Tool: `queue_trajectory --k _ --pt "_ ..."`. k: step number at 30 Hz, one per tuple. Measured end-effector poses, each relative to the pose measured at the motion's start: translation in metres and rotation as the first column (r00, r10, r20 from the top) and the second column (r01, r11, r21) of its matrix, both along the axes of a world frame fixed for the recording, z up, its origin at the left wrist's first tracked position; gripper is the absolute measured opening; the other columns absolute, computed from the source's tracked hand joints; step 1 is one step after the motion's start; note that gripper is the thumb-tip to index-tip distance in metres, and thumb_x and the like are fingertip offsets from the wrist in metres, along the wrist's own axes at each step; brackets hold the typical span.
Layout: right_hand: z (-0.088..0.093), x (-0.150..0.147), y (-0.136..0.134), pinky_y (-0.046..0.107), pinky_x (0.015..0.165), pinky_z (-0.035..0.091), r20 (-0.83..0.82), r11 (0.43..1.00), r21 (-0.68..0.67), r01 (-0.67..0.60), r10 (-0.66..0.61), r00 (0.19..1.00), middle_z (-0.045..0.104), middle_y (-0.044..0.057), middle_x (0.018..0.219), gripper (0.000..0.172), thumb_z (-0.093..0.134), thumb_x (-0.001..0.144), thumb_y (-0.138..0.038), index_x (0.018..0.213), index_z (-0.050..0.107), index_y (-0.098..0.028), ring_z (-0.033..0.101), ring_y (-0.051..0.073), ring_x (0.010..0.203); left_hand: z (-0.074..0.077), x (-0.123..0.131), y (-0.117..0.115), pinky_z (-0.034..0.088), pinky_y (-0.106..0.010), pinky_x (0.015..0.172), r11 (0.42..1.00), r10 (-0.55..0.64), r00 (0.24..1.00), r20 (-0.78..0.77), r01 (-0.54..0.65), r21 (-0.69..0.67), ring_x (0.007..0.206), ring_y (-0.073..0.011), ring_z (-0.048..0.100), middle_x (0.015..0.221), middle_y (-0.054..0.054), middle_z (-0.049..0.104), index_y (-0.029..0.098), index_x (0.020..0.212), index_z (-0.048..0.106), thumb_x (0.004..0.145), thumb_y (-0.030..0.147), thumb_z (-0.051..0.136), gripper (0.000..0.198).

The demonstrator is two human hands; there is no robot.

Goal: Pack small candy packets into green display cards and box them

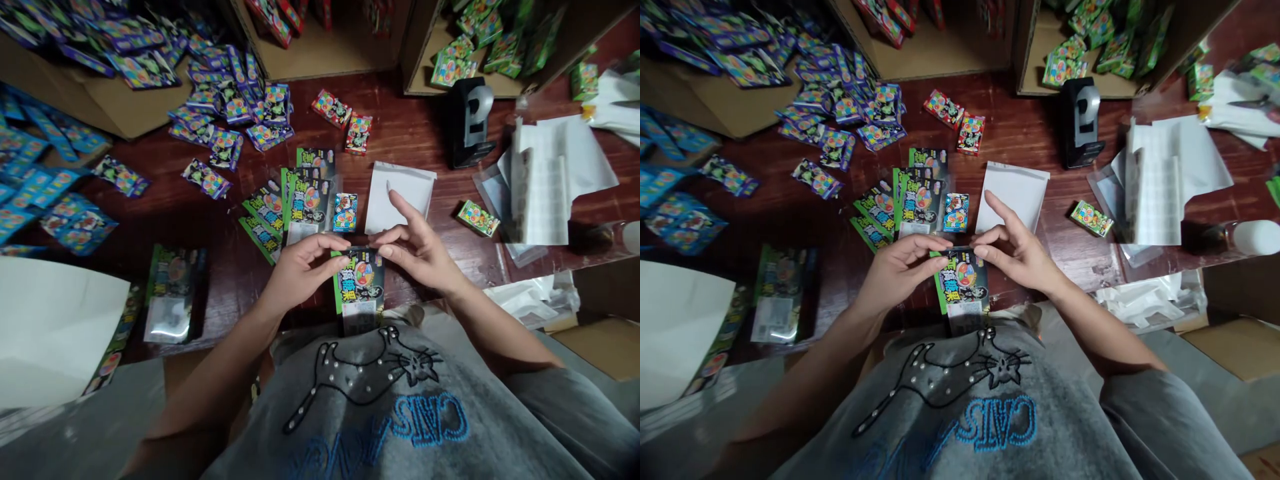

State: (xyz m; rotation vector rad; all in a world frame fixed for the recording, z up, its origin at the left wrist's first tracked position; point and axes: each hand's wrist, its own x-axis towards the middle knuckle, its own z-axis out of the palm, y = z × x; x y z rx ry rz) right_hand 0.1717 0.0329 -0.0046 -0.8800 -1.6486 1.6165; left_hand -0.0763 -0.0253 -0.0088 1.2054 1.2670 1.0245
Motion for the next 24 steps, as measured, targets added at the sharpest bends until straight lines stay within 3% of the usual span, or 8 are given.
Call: queue_trajectory --k 2,4,6,8,16,19,22,24 --pt "0.01 0.008 0.005 0.046 0.111 0.056 0.073 0.992 0.121 -0.045 0.036 0.997 0.076 0.003 0.111 0.062 0.072 0.101 -0.038 0.157 0.047 -0.032 0.072 0.021 0.111 -0.002 0.002 -0.001 0.062 -0.035 0.098 1.0 0.016 1.0 -0.001 -0.016 0.024 0.103 -0.0194 0.077 0.109 -0.008 0.082 0.02 0.095 0.075 0.086 0.037 0.084 0.021" --pt "0.021 0.01 0.013 0.048 0.114 0.052 0.153 0.961 0.256 -0.101 0.063 0.986 0.072 0.007 0.121 0.036 0.075 0.099 -0.037 0.133 0.068 -0.028 0.068 0.023 0.121 -0.004 0.005 -0.001 0.061 -0.035 0.099 0.999 0.017 1.0 -0.005 -0.017 0.032 0.103 -0.0188 0.077 0.109 -0.008 0.082 0.019 0.094 0.075 0.087 0.034 0.082 0.018" --pt "0.029 0.007 0.021 0.049 0.113 0.05 0.234 0.916 0.352 -0.194 0.114 0.965 0.069 0.008 0.123 0.017 0.077 0.096 -0.035 0.108 0.075 -0.024 0.065 0.025 0.123 -0.004 0.008 0.0 0.062 -0.034 0.098 0.999 0.012 1.0 -0.005 -0.011 0.033 0.101 -0.0184 0.077 0.107 -0.008 0.082 0.019 0.095 0.076 0.087 0.033 0.082 0.018" --pt "0.033 0.001 0.026 0.049 0.11 0.049 0.319 0.874 0.397 -0.281 0.155 0.935 0.068 0.009 0.12 0.01 0.077 0.095 -0.03 0.098 0.073 -0.021 0.064 0.025 0.12 -0.004 0.01 0.001 0.062 -0.034 0.096 0.999 0.009 1.0 0.006 -0.009 0.038 0.098 -0.0179 0.077 0.105 -0.008 0.082 0.018 0.096 0.076 0.086 0.032 0.083 0.018" --pt "0.03 -0.015 0.018 0.048 0.102 0.053 0.439 0.749 0.591 -0.3 0.014 0.898 0.066 0.012 0.123 0.017 0.071 0.099 -0.028 0.114 0.068 -0.023 0.063 0.029 0.12 0.0 0.011 -0.009 0.06 -0.035 0.097 0.998 0.062 0.997 0.042 -0.063 0.007 0.098 -0.0185 0.076 0.106 -0.008 0.081 0.018 0.098 0.076 0.087 0.032 0.08 0.018" --pt "0.033 -0.016 0.019 0.043 0.095 0.056 0.478 0.727 0.573 -0.379 0.08 0.875 0.072 0.009 0.118 0.011 0.067 0.102 -0.027 0.113 0.072 -0.026 0.07 0.026 0.11 -0.008 0.005 -0.016 0.059 -0.037 0.098 0.997 0.07 0.978 0.195 -0.064 -0.039 0.1 -0.0202 0.075 0.109 -0.009 0.081 0.019 0.106 0.077 0.085 0.038 0.082 0.029" --pt "0.038 -0.032 0.026 0.035 0.087 0.059 0.435 0.756 0.452 -0.473 0.276 0.857 0.077 0.004 0.111 0.021 0.068 0.103 -0.026 0.123 0.072 -0.029 0.075 0.02 0.097 -0.024 -0.002 -0.029 0.057 -0.039 0.101 0.99 0.115 0.846 0.521 -0.056 -0.129 0.115 -0.025 0.073 0.126 -0.01 0.077 0.024 0.127 0.071 0.086 0.056 0.08 0.054" --pt "0.043 -0.056 0.026 0.034 0.087 0.061 0.339 0.778 0.417 -0.471 0.348 0.874 0.078 0.003 0.109 0.019 0.071 0.101 -0.027 0.12 0.074 -0.03 0.076 0.019 0.096 -0.035 -0.008 -0.042 0.057 -0.041 0.102 0.99 0.082 0.746 0.661 0.017 -0.143 0.124 -0.0284 0.071 0.134 -0.01 0.074 0.027 0.137 0.066 0.083 0.069 0.077 0.069"
